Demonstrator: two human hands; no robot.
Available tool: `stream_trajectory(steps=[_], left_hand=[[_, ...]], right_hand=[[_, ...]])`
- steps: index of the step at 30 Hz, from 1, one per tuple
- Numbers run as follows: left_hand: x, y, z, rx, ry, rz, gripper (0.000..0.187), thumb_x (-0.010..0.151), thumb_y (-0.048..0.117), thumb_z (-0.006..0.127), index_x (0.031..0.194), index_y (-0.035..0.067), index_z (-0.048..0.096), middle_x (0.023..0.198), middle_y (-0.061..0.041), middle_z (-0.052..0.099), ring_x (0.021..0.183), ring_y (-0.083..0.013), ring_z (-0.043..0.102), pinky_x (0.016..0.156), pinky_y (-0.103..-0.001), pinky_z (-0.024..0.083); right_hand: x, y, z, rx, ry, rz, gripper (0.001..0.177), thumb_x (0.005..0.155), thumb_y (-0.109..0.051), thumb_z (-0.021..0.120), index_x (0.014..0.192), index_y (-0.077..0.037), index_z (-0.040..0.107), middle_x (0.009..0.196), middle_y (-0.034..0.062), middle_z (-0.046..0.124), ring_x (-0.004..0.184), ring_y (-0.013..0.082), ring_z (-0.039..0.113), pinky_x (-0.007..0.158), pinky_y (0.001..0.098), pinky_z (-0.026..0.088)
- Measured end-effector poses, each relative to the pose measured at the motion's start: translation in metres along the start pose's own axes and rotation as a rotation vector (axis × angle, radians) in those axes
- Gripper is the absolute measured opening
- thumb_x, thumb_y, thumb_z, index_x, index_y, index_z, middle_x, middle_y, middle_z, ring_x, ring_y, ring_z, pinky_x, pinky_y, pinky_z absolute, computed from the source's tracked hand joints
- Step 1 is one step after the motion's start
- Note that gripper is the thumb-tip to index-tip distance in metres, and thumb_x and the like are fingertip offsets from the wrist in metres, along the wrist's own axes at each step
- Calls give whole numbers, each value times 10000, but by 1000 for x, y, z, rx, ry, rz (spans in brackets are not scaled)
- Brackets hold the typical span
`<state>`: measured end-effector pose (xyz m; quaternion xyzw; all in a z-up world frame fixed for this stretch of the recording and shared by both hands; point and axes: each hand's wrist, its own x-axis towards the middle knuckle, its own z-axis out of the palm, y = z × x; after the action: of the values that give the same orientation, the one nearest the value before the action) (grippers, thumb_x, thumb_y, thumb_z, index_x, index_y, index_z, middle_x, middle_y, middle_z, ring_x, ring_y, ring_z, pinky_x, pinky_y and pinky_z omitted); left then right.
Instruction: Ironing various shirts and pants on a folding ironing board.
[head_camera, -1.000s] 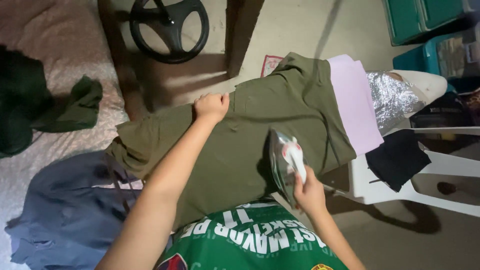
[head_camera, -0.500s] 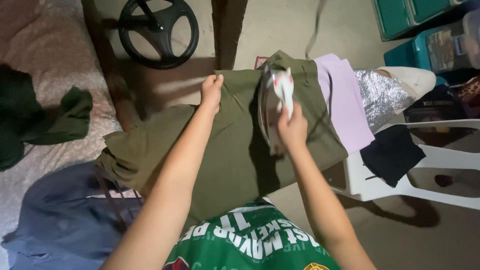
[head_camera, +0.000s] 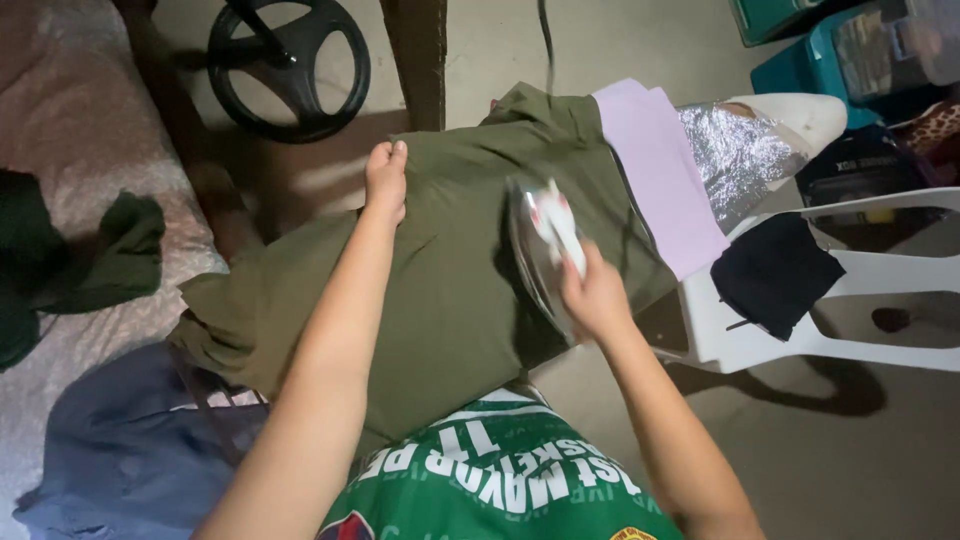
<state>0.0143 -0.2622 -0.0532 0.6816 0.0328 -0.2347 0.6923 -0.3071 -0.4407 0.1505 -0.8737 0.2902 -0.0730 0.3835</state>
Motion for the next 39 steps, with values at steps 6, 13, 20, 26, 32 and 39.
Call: stream_trajectory(steps=[6, 13, 20, 26, 32, 39], left_hand=[[-8, 10, 1, -109, -38, -30, 222, 1051, 285, 581, 1067, 65, 610, 967, 38, 606, 899, -92, 519, 865, -289, 469], [-10, 8, -1, -250, -89, 84, 187, 1039, 254, 671, 1021, 71, 636, 943, 46, 607, 885, -79, 523, 845, -265, 462], [-8, 5, -1, -346, -17, 31, 148, 937, 161, 784, 973, 35, 716, 899, 37, 690, 835, -80, 602, 786, -270, 497], [-1, -7, -7, -313, 103, -39, 217, 963, 204, 817, 1080, 28, 768, 847, 42, 606, 702, -75, 453, 590, -260, 363], [-18, 24, -2, -410, 30, -57, 301, 916, 238, 796, 1088, -2, 738, 915, -7, 733, 778, -103, 637, 666, -262, 517], [-14, 15, 0, -283, 51, -41, 276, 930, 230, 758, 1116, 29, 723, 1017, 25, 744, 936, -75, 657, 847, -266, 528]], right_hand=[[-107, 26, -48, 4, -155, 621, 306, 974, -254, 531, 1248, -145, 610, 720, 153, 723, 558, 379, 730, 549, 466, 578], [-85, 62, -31, -45, -134, 108, 314, 940, -263, 613, 1222, -128, 643, 786, 142, 752, 688, 313, 750, 649, 413, 577], [27, -10, 44, -81, -141, -79, 327, 956, -319, 633, 1216, -121, 627, 682, 200, 683, 658, 421, 688, 609, 509, 533], [89, -57, 91, -21, -51, -79, 282, 1044, -337, 600, 1118, -65, 578, 751, 222, 695, 728, 463, 676, 650, 546, 521], [50, -27, 64, -77, -107, -145, 359, 981, -307, 603, 1224, -43, 576, 762, 265, 689, 719, 487, 672, 639, 556, 528], [-78, 38, -13, -103, -172, 38, 384, 945, -267, 607, 1283, -84, 593, 801, 230, 721, 718, 434, 716, 649, 487, 565]])
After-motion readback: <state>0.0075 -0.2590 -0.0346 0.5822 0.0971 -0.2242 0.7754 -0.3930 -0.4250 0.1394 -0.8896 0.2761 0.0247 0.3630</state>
